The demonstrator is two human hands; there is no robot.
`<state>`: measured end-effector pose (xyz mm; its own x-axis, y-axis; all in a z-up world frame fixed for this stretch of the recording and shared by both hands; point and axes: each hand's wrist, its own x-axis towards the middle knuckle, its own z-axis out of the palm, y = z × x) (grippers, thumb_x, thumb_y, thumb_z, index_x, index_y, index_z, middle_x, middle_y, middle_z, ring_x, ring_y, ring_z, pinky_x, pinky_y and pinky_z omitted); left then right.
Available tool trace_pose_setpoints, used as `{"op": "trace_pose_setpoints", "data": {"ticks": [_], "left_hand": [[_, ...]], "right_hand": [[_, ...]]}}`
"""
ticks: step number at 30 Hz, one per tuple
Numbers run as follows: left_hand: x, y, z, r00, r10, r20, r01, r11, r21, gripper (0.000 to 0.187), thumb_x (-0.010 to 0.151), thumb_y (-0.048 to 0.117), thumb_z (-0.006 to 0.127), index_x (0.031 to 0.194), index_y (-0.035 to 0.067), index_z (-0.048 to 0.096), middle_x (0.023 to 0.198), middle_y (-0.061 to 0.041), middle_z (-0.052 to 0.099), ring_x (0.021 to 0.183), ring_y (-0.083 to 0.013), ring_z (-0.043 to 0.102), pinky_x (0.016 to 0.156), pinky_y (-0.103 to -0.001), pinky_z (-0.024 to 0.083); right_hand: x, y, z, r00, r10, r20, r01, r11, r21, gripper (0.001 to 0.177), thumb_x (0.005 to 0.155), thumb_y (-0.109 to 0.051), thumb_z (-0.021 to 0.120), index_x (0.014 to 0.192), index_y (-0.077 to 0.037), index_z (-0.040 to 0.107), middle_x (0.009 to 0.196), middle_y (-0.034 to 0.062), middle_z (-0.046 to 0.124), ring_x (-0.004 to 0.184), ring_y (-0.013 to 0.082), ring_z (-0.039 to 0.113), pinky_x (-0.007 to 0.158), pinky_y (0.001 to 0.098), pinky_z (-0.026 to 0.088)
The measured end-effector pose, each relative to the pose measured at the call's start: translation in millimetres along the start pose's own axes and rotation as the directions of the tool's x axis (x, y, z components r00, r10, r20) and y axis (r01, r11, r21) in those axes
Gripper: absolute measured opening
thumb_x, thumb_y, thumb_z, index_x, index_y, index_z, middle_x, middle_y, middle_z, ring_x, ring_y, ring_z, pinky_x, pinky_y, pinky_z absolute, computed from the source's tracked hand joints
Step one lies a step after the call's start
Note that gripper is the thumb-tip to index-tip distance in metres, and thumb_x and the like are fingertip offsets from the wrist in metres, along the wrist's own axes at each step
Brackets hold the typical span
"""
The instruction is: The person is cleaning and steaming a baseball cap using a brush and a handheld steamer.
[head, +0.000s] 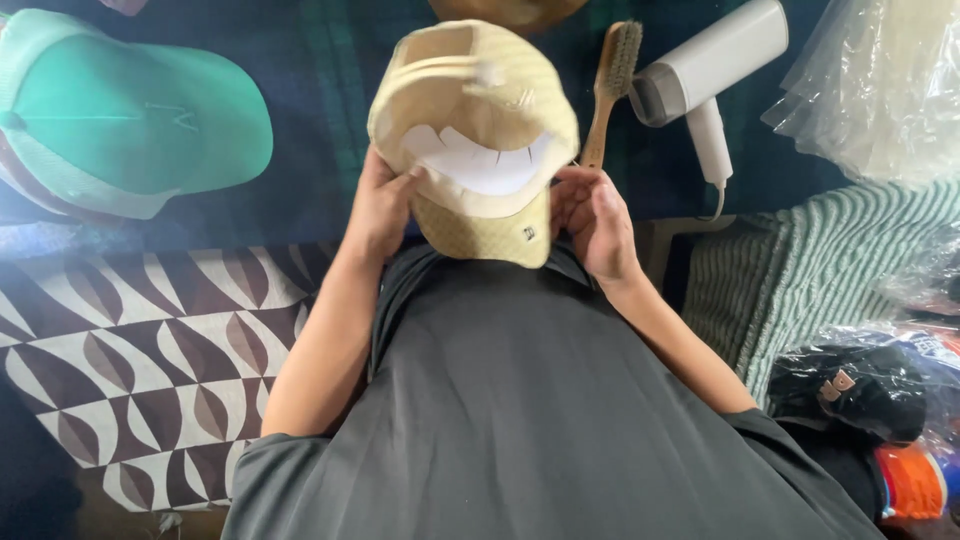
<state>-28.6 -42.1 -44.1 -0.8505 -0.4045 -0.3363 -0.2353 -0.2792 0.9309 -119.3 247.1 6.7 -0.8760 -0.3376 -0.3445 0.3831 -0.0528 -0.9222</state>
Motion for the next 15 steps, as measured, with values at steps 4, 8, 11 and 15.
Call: {"op": "trace_pose_setpoints", "data": {"ticks": [4, 8, 11, 15], "left_hand": [[1, -1, -21, 0.992, -0.041, 0.122, 0.101, 0.836, -0.54, 0.059, 0.101, -0.006, 0.055, 0.153, 0.018, 0.04, 0.142, -0.021, 0.061, 0.125, -0.0435, 0.064, 0.101, -0.067, 0.054], [2, 20, -11, 0.987, -0.079, 0.143, 0.151, 0.771, -0.619, 0.05, 0.098, 0.008, 0.054, 0.147, 0.014, 0.046, 0.137, -0.022, 0.063, 0.122, -0.0441, 0.066, 0.101, -0.066, 0.054], [-7, 46, -8, 0.985, -0.112, 0.133, 0.173, 0.718, -0.674, 0.048, 0.096, 0.019, 0.054, 0.143, 0.011, 0.05, 0.133, -0.023, 0.065, 0.119, -0.0446, 0.067, 0.102, -0.065, 0.055], [-15, 87, 4, 0.979, -0.148, 0.14, 0.202, 0.638, -0.743, 0.051, 0.093, 0.033, 0.053, 0.137, 0.007, 0.056, 0.128, -0.024, 0.067, 0.116, -0.0453, 0.068, 0.102, -0.064, 0.055]], "right_hand": [[3, -22, 29, 0.958, 0.126, 0.259, -0.174, 0.97, 0.171, 0.069, 0.098, -0.051, 0.055, 0.135, 0.007, 0.054, 0.103, 0.0275, 0.069, 0.086, 0.0349, 0.075, 0.064, 0.0368, 0.061], [4, -26, 64, 0.857, 0.272, 0.437, -0.331, 0.942, 0.063, 0.065, 0.102, -0.04, 0.06, 0.147, 0.003, 0.046, 0.127, 0.0246, 0.063, 0.11, 0.0365, 0.07, 0.081, 0.0416, 0.061], [16, -31, 93, 0.869, 0.216, 0.444, -0.355, 0.899, 0.258, 0.062, 0.103, -0.043, 0.056, 0.148, -0.001, 0.047, 0.122, 0.0177, 0.068, 0.096, 0.0243, 0.073, 0.072, 0.0325, 0.06], [34, -15, 83, 0.829, 0.164, 0.535, -0.402, 0.84, 0.366, 0.065, 0.106, -0.048, 0.045, 0.152, -0.002, 0.038, 0.11, 0.0291, 0.068, 0.081, 0.0393, 0.075, 0.056, 0.044, 0.061]]}}
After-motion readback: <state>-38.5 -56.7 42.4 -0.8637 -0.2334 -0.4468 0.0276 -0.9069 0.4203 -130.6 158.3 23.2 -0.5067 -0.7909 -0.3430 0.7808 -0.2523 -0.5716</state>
